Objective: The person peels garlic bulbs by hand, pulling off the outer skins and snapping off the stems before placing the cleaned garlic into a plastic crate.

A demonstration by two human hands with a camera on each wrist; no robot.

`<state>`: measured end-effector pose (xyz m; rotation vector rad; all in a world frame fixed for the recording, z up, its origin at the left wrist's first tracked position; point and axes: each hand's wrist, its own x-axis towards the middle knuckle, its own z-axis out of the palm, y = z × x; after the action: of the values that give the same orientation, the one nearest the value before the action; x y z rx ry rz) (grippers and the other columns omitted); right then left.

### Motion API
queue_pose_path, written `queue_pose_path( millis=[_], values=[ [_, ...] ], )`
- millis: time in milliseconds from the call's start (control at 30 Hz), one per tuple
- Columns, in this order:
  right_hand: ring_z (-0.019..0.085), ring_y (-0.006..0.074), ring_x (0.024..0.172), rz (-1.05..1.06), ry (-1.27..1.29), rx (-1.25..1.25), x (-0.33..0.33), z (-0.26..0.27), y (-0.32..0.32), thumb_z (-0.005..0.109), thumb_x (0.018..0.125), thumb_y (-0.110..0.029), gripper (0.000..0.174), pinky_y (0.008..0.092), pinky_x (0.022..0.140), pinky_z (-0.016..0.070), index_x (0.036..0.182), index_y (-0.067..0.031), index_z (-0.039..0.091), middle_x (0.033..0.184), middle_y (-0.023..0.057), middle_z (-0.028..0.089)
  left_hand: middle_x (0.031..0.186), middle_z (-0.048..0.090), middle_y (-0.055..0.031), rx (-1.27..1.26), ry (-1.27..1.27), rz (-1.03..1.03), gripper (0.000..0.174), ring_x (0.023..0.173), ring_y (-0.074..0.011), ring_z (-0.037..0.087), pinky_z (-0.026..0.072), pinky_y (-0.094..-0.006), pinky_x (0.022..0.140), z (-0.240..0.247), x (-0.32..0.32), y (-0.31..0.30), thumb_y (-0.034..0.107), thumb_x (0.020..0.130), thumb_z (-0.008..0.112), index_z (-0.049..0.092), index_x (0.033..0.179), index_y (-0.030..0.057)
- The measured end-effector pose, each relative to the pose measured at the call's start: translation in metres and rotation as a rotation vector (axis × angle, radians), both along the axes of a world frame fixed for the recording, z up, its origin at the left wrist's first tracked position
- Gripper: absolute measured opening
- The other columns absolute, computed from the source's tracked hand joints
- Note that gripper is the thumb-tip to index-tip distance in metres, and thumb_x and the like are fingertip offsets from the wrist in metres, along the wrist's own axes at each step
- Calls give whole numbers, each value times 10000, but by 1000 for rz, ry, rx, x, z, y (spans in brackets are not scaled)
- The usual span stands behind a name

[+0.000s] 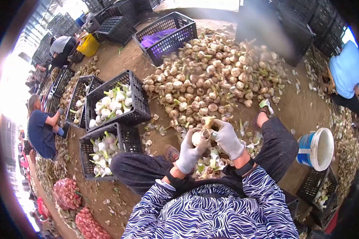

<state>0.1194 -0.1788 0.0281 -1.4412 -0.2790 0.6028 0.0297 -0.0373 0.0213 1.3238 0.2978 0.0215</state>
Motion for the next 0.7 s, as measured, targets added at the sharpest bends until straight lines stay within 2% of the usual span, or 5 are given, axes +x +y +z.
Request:
queue_pose_path(
  millis=[133,300,400,567,700],
  values=[
    [598,104,879,83,326,275,-11,3,-4,684,862,-111,346,251,768,498,1162,29,585,992,56,653,1035,619,-106,-535,-89,72,485,795,-147,638,547,-272,722,10,-12,13,174,862,664,443,1255,-3],
    [545,99,1049,58,107,139,-11,-10,-14,696,878,-406,609,253,834,486,1289,-6,491,1160,37,558,1070,585,-70,-187,-74,13,527,967,-135,596,508,-277,840,27,-13,22,196,864,685,435,1288,7],
    [585,139,907,109,-43,74,-16,20,-4,684,866,-452,632,269,822,466,1254,13,502,1049,62,598,1099,572,-63,170,-197,-13,524,970,-111,577,499,-254,835,21,-8,19,143,847,672,434,1296,14],
    [599,112,791,24,0,-18,-19,22,1,692,889,-263,310,251,677,467,948,41,691,868,55,645,1115,580,-79,-85,0,-62,565,982,-133,591,508,-262,810,29,-11,11,132,823,683,435,1311,-6],
    [644,140,797,160,372,177,-9,15,-18,622,913,-98,212,262,654,525,1061,45,669,920,66,659,1105,615,-81,-381,29,-135,656,846,-145,630,525,-263,736,21,-19,14,357,848,678,436,1338,-6]
  ],
)
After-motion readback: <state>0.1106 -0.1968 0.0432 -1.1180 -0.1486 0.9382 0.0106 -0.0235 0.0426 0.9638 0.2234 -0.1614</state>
